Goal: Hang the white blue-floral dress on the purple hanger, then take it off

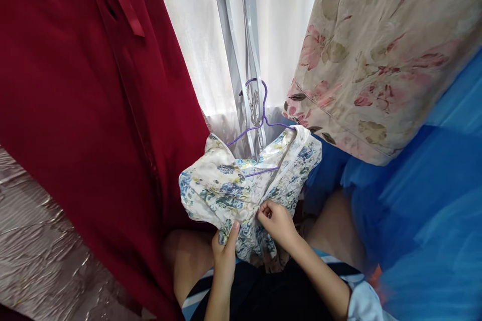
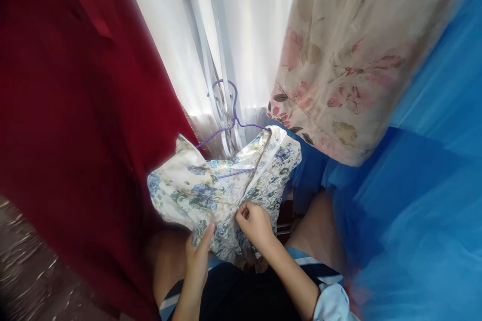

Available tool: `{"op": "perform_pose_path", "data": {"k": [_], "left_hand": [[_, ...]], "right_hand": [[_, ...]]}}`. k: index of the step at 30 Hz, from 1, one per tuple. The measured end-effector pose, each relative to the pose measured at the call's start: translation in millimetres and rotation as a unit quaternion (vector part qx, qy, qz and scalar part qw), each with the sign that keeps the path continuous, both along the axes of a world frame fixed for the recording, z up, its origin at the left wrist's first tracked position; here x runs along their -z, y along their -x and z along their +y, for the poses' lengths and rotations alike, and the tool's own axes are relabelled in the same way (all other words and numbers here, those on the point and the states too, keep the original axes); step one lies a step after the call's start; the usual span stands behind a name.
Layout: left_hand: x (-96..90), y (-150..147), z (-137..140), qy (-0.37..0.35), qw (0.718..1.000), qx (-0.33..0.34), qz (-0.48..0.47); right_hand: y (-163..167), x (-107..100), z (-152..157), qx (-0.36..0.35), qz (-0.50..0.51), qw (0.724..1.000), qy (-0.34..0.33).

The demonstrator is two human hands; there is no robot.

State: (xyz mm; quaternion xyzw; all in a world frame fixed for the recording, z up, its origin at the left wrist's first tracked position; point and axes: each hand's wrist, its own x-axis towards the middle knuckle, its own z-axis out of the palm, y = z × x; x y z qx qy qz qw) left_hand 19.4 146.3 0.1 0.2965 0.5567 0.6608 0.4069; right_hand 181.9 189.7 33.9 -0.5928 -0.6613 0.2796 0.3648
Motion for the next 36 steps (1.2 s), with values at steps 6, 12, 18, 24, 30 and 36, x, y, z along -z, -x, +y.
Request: {"op": "perform_pose_path", "data": {"k": [6, 12, 18, 24, 30, 36], "left_hand": [[-5.9, 10, 1, -0.076, 0.985, -0.134, 0.077], [33.1, -33, -20, -0.251, 0.907, -0.11, 0.319], [51.0, -64, -33, -0.187, 0.926, 0.007, 0.327], [16.1, -57, -31, -0.233, 0.909, 0.039, 0.345], [21.7, -60, -25, -0.265, 0.884, 0.118, 0.367], [26.8, -44, -7, -0.235, 0.867, 0.167, 0.407]], "right_hand": [[-2, 5, -17, -0.016, 0.02, 1.0, -0.019], [-17, -3, -43, -0.076, 0.073, 0.994, -0.011], [-11, -6, -66, -0.131, 0.284, 0.943, 0.115], [-5, -9, -72, -0.106, 0.436, 0.883, 0.137], [-16, -64, -41, -0.064, 0.494, 0.862, 0.091], [-15, -125, 6, -0.088, 0.509, 0.855, 0.039]]}}
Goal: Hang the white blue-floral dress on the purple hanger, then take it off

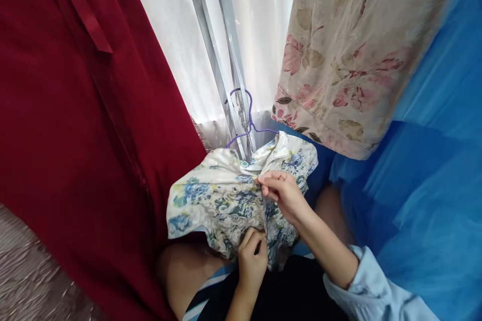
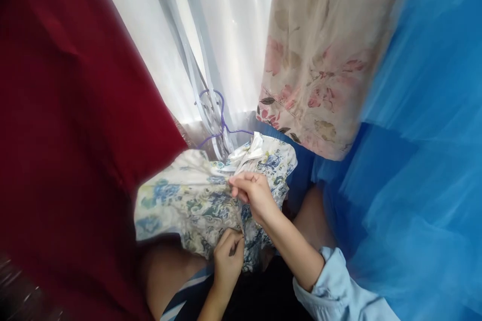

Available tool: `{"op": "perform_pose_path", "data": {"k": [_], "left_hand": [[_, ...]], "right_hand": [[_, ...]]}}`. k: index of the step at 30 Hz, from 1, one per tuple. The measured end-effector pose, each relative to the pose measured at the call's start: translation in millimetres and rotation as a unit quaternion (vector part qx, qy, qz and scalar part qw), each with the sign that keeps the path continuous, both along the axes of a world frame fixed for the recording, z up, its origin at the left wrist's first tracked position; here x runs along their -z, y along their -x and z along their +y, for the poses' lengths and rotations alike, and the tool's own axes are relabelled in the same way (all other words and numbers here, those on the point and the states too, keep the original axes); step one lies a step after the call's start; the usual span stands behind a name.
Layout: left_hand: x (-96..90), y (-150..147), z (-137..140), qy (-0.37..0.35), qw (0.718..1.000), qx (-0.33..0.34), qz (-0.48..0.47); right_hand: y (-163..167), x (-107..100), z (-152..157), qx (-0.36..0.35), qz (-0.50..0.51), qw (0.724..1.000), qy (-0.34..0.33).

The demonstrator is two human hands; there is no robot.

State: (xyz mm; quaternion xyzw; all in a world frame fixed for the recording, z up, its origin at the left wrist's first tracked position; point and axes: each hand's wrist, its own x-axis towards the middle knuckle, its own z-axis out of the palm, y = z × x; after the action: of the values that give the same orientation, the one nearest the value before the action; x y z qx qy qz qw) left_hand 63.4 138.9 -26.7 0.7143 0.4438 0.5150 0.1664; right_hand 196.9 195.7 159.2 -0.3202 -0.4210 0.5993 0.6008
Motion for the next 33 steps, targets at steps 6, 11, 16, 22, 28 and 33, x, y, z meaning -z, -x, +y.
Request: {"op": "perform_pose_path", "data": {"k": [6, 11, 16, 22, 28, 33], "left_hand": [[6.3, 28, 9, 0.006, 0.999, -0.029, 0.013], [13.7, 21, 3, 0.02, 0.999, -0.025, 0.017], [9.4, 0, -4, 0.036, 0.999, 0.003, 0.01], [-102.3, 10, 26, -0.184, 0.982, -0.037, -0.033], [-233.8, 14, 79, -0.226, 0.97, 0.036, 0.076], [-249.2, 5, 89, -0.234, 0.965, 0.035, 0.113]], "right_hand": [[8, -31, 25, -0.01, 0.041, 0.999, 0.012], [8, -48, 30, 0.022, 0.053, 0.998, -0.033], [6, -46, 19, 0.046, 0.027, 0.996, -0.067], [3, -33, 10, 0.067, -0.002, 0.993, -0.096], [3, -30, 15, 0.076, -0.038, 0.987, -0.135], [0, -28, 17, 0.081, -0.059, 0.982, -0.162]]}}
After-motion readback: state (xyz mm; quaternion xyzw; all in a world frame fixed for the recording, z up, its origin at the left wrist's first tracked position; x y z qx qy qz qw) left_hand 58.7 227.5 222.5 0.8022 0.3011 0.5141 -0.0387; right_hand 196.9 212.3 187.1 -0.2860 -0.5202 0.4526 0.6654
